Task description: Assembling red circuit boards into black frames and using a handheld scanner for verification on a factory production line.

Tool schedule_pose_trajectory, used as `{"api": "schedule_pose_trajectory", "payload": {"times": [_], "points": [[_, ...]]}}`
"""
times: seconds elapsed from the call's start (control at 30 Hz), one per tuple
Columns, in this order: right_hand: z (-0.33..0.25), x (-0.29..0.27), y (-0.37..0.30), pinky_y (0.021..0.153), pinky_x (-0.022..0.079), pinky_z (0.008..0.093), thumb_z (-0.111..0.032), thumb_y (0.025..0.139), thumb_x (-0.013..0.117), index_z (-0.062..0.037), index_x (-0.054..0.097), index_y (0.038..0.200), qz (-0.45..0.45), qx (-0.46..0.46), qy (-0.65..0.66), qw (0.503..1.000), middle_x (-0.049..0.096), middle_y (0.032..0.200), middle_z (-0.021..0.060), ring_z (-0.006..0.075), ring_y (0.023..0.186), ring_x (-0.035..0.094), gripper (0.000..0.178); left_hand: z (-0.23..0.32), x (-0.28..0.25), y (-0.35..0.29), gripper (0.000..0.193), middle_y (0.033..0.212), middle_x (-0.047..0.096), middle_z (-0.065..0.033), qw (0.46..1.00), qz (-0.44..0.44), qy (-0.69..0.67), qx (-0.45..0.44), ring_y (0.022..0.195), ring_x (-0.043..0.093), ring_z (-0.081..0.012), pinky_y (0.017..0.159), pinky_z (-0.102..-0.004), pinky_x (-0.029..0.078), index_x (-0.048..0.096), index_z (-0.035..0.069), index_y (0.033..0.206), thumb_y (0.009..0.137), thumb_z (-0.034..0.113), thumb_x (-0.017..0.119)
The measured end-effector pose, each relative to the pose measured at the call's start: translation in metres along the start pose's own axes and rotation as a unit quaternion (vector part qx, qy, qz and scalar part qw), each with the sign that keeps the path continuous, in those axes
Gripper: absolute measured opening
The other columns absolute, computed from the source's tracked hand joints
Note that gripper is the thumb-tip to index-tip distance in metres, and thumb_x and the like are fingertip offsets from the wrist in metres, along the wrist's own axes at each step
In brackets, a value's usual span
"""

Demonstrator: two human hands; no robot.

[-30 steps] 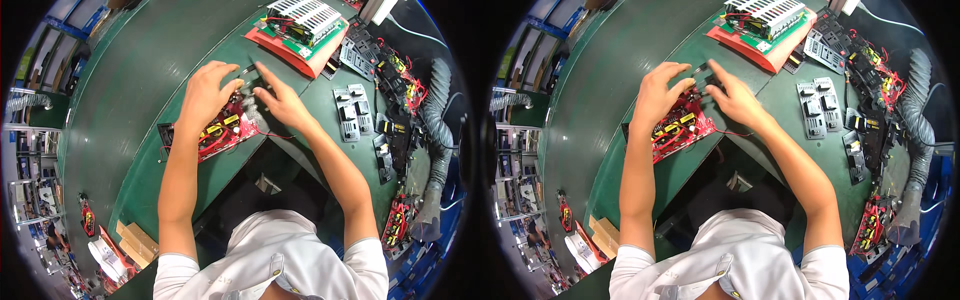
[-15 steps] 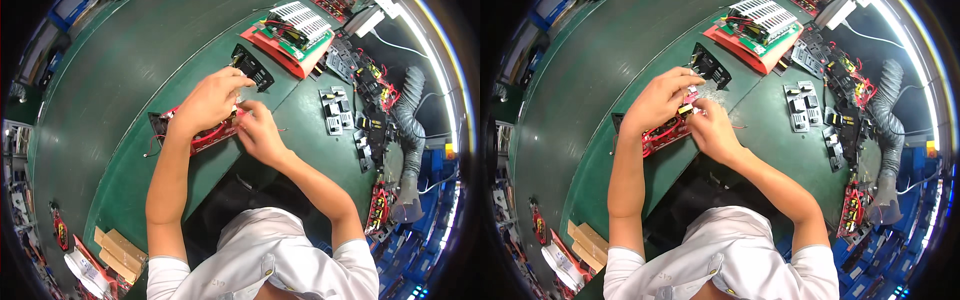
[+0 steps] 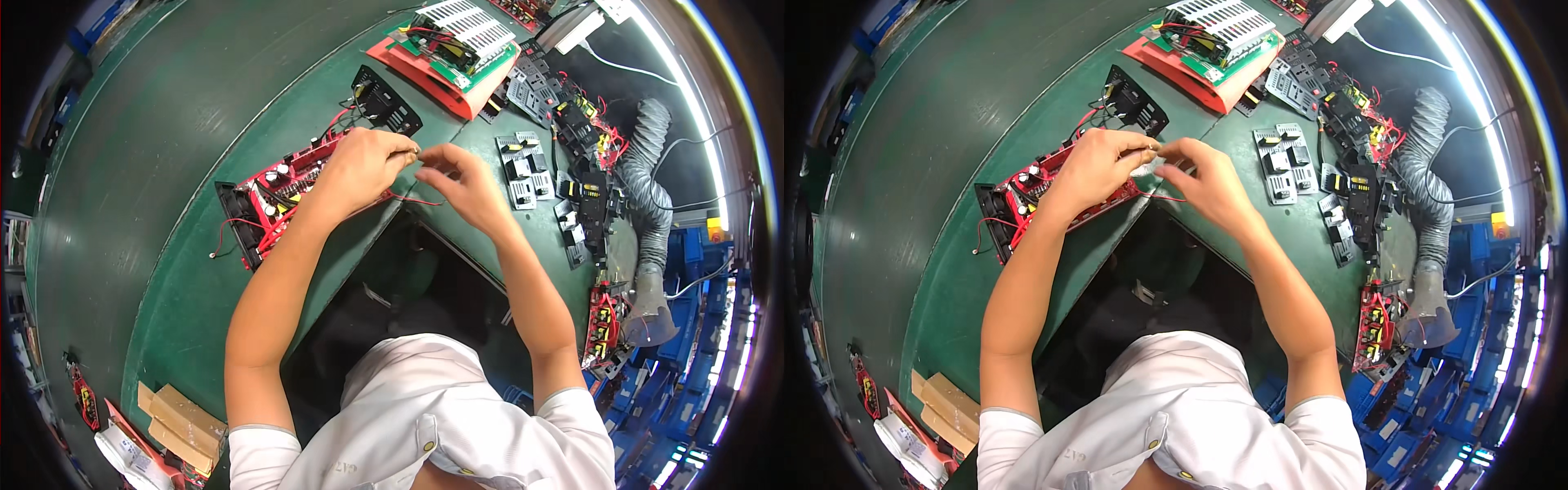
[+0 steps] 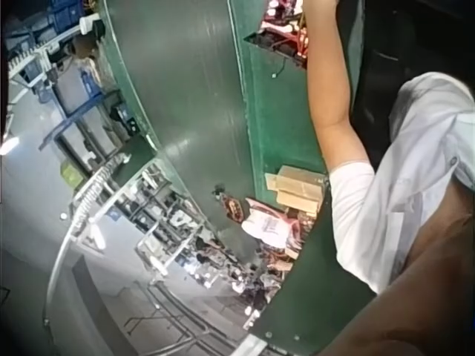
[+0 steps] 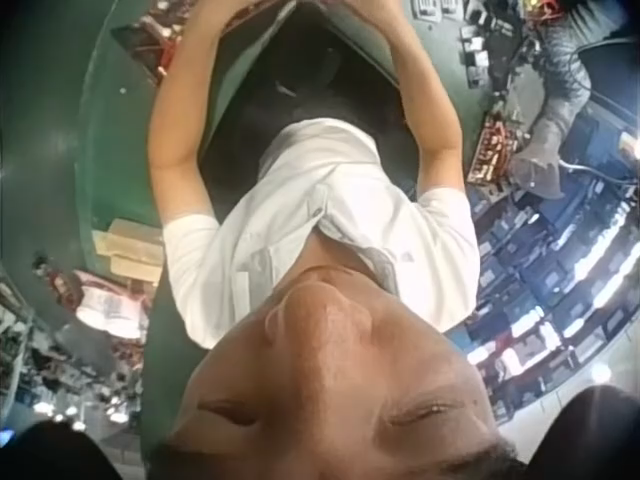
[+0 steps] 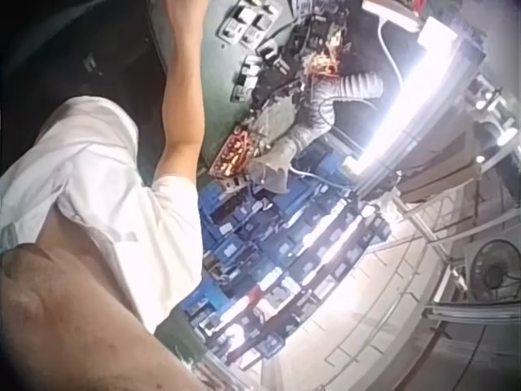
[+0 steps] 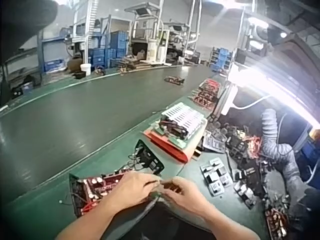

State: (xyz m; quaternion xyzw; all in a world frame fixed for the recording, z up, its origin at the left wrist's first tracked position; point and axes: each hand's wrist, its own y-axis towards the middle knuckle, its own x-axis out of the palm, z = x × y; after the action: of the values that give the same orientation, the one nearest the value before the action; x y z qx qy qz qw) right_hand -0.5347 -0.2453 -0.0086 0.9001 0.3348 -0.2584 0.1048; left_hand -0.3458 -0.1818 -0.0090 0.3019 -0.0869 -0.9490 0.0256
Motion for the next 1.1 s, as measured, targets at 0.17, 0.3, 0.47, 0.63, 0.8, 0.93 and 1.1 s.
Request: {"api": "schedule_pose_trajectory", "payload": {"times": [0.17, 0.3, 0.47, 0.63, 0.8, 0.93, 1.1], "points": [[0.022, -0.023, -0.032, 0.073, 0.051, 0.0418, -0.001, 0.081, 0.064, -0.0022, 0.063, 0.099, -0.057, -0.137, -0.327, 0.933, 0.058, 0.088, 0.0152, 0.0369, 0.081, 0.062, 0.018, 0.001, -0.002, 0.001, 0.026, 0.096, 0.071, -0.0132, 1.000, -0.002, -0.024, -0.008, 0.076, 0.067, -0.0215, 0.072, -0.0326, 0.052, 0.068, 0.002, 0.109, 0.086, 0.013, 0.064], [0.029, -0.019, -0.020, 0.065, 0.050, 0.0315, -0.006, 0.085, 0.066, -0.0005, 0.063, 0.095, -0.049, -0.032, -0.137, 0.989, 0.062, 0.078, 0.0084, 0.0199, 0.070, 0.061, 0.012, 0.007, 0.010, -0.002, 0.040, 0.103, 0.070, -0.0122, 0.996, -0.078, -0.051, -0.009, 0.072, 0.063, -0.0201, 0.071, -0.0326, 0.051, 0.063, 0.003, 0.119, 0.081, 0.016, 0.070], [0.004, -0.016, -0.001, 0.062, 0.045, 0.0210, -0.014, 0.090, 0.068, 0.0002, 0.065, 0.095, -0.033, 0.117, 0.228, 0.966, 0.064, 0.081, 0.0006, 0.0074, 0.069, 0.057, 0.015, 0.011, 0.015, -0.003, 0.019, 0.080, 0.070, -0.0122, 0.998, 0.000, -0.062, -0.021, 0.067, 0.064, -0.0196, 0.064, -0.0313, 0.048, 0.071, 0.000, 0.097, 0.086, 0.015, 0.066], [0.011, -0.017, 0.001, 0.058, 0.044, 0.0193, -0.015, 0.089, 0.069, -0.0016, 0.064, 0.092, -0.051, 0.179, 0.339, 0.922, 0.062, 0.078, 0.0009, 0.0071, 0.065, 0.056, 0.015, 0.011, 0.016, -0.003, 0.017, 0.080, 0.067, -0.0105, 1.000, 0.011, 0.012, 0.011, 0.068, 0.063, -0.0205, 0.063, -0.0323, 0.049, 0.071, 0.001, 0.097, 0.085, 0.011, 0.067], [0.009, -0.022, 0.011, 0.056, 0.043, 0.0191, -0.014, 0.091, 0.068, -0.0031, 0.064, 0.091, -0.095, 0.201, 0.430, 0.875, 0.061, 0.076, 0.0002, 0.0058, 0.063, 0.055, 0.012, 0.020, 0.013, -0.002, 0.015, 0.084, 0.065, -0.0115, 0.988, 0.078, 0.081, 0.106, 0.073, 0.065, -0.0269, 0.066, -0.0347, 0.051, 0.070, 0.001, 0.097, 0.083, 0.006, 0.068], [0.022, -0.013, 0.035, 0.064, 0.048, 0.0224, -0.021, 0.088, 0.072, 0.0017, 0.065, 0.105, 0.005, 0.088, 0.312, 0.946, 0.064, 0.082, 0.0017, 0.0096, 0.069, 0.058, 0.029, 0.014, 0.003, 0.002, 0.014, 0.081, 0.067, -0.0107, 0.989, 0.139, 0.012, 0.054, 0.070, 0.064, -0.0192, 0.064, -0.0292, 0.049, 0.071, -0.002, 0.094, 0.081, 0.003, 0.069], [0.072, 0.014, 0.067, 0.094, 0.046, 0.0371, -0.026, 0.084, 0.073, 0.0032, 0.059, 0.122, 0.123, -0.113, -0.143, 0.976, 0.059, 0.123, 0.0231, 0.0321, 0.112, 0.057, 0.050, -0.007, 0.006, 0.013, 0.020, 0.083, 0.069, -0.0060, 0.983, 0.138, -0.052, -0.111, 0.070, 0.061, -0.0094, 0.064, -0.0253, 0.048, 0.073, -0.001, 0.098, 0.079, 0.007, 0.072]]}}
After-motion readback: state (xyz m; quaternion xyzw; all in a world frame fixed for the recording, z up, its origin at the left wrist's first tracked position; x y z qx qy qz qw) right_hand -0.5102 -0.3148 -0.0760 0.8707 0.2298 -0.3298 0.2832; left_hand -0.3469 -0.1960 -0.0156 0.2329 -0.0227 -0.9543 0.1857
